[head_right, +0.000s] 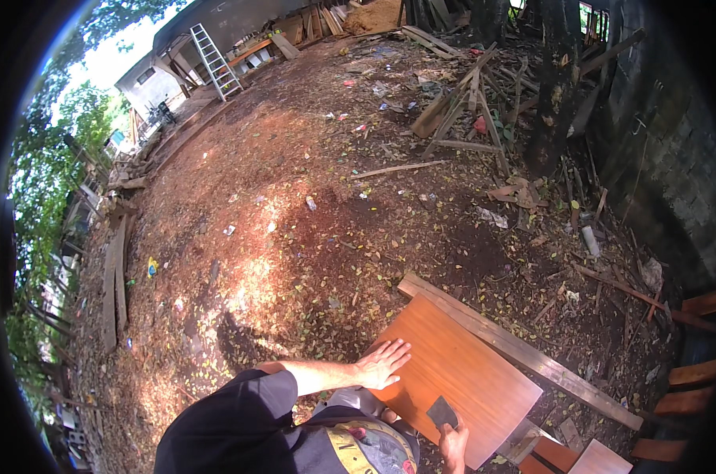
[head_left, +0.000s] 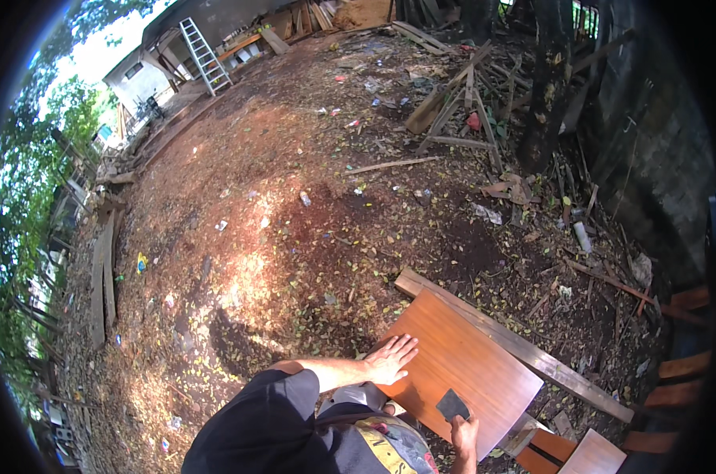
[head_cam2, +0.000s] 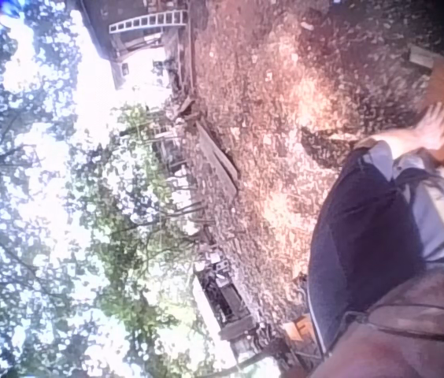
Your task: The person unfolds a sanding sheet and sands a flat wooden board placed on a makeshift stand outdoors. They repeatedly rub the sandpaper across the board's surface, flip the board, and continue sanding the opposite side.
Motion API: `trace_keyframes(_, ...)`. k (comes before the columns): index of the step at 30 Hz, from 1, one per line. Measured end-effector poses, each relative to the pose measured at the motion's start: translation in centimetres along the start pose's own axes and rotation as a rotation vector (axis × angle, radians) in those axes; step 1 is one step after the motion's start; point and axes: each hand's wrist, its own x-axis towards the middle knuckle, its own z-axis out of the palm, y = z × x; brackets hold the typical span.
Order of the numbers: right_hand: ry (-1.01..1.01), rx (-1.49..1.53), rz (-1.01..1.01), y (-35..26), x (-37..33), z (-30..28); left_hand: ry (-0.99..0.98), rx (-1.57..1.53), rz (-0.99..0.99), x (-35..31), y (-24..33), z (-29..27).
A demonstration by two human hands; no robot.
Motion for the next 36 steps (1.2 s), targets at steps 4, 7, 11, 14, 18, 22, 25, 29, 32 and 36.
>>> trace_keyframes(4,-0.009,-0.007,-0.007,0.1,0.2,-0.2,0.021,0.007,-0.020,0.4,-0.5,-0.5)
trace_keyframes(7,-0.013,-0.022,0.007,0.0,0.2,-0.1,0.013,0.006,-0.021,0.4,-0.5,-0.5)
trace_keyframes(11,-0.011,-0.014,0.013,-0.4,0.3,-0.1,0.001,0.015,-0.015,0.1,-0.4,-0.4)
trace_keyframes(14,0.003,0.021,0.031,-2.1,-0.5,0.5,-0.005,-0.011,-0.017,-0.3,-0.5,-0.2)
trace_keyframes(18,0.004,0.003,-0.026,-1.0,-0.1,0.4,-0.012,-0.007,-0.011,-0.3,-0.5,0.0)
trace_keyframes(22,-0.002,-0.027,-0.021,-0.7,0.1,0.4,0.021,-0.011,-0.009,-0.4,-0.6,0.2)
trace_keyframes(25,-0.003,-0.038,-0.016,-0.3,0.1,0.4,0.036,-0.016,-0.009,-0.2,-0.5,-0.1)
trace_keyframes(29,0.000,-0.017,-0.051,-0.6,-0.1,0.7,0.021,-0.006,-0.005,-0.2,-0.3,-0.2)
trace_keyframes(32,-0.012,-0.011,-0.015,-1.3,-0.5,0.8,0.010,-0.015,-0.011,-0.2,-0.3,-0.4)
trace_keyframes(36,-0.027,-0.019,-0.018,-0.3,-0.1,0.5,0.006,-0.030,-0.013,-0.1,-0.2,-0.5)
